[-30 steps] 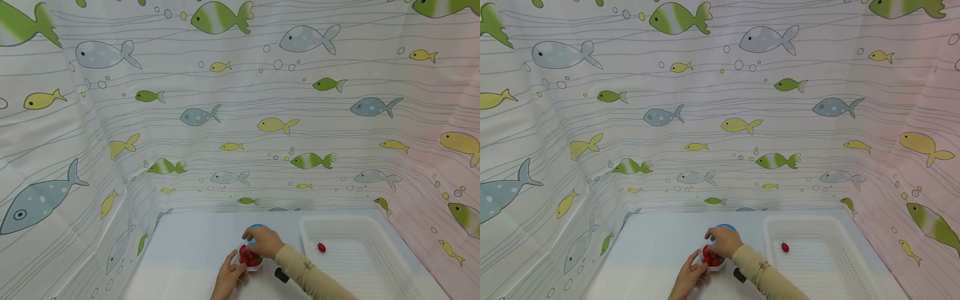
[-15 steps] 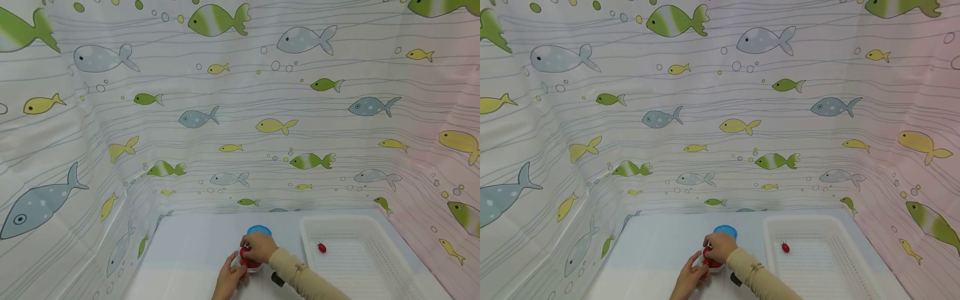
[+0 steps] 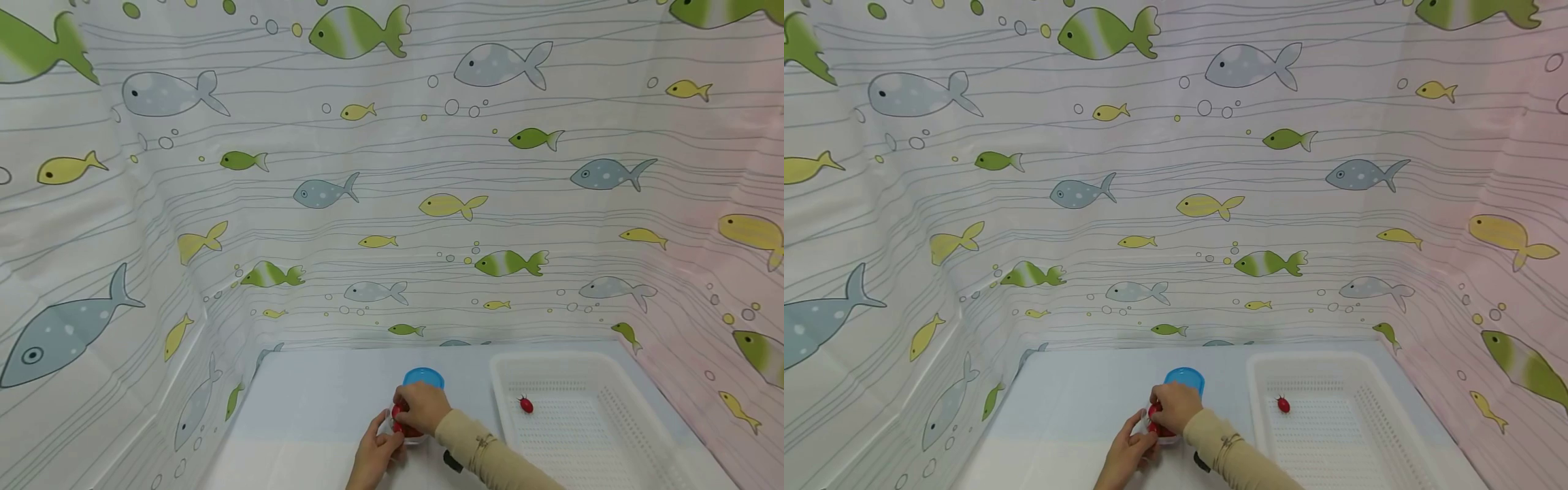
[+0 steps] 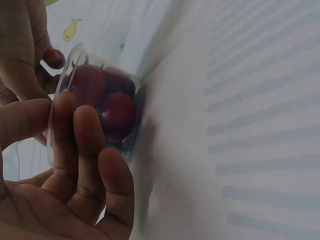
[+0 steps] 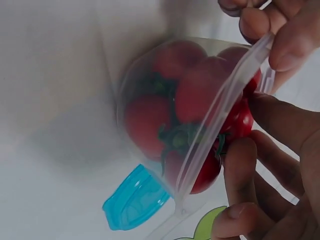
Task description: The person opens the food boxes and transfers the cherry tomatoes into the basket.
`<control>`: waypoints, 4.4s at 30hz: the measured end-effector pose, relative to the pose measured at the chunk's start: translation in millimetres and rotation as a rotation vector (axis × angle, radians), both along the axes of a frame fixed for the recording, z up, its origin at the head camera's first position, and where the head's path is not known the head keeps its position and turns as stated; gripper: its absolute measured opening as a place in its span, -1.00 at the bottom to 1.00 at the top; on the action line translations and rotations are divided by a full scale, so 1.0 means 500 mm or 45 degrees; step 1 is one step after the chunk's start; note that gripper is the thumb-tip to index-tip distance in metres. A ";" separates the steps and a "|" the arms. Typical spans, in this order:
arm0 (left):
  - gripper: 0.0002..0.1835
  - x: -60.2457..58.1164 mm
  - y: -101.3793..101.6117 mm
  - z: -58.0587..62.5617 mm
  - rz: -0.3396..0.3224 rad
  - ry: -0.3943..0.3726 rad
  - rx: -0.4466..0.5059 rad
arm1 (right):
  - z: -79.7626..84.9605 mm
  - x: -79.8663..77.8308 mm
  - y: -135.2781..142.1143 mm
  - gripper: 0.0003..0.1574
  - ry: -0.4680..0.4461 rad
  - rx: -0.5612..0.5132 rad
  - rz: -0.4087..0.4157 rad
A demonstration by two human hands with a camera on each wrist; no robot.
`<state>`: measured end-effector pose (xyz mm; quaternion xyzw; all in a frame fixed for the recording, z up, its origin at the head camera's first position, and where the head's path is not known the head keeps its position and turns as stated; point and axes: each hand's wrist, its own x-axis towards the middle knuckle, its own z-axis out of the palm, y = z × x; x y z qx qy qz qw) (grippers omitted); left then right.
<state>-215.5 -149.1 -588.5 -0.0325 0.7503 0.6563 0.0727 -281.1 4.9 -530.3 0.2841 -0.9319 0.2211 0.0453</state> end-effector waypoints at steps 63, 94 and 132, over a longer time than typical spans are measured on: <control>-0.19 -0.001 0.006 -0.007 -0.005 0.033 0.007 | 0.001 -0.016 0.035 -0.63 0.221 0.115 0.080; -0.19 -0.012 0.005 -0.009 0.019 -0.020 -0.040 | 0.111 -0.022 0.168 -0.64 0.261 -0.088 -0.112; -0.19 -0.011 0.004 -0.003 0.011 -0.024 -0.055 | 0.036 -0.014 0.477 -0.46 -0.117 -0.401 -0.528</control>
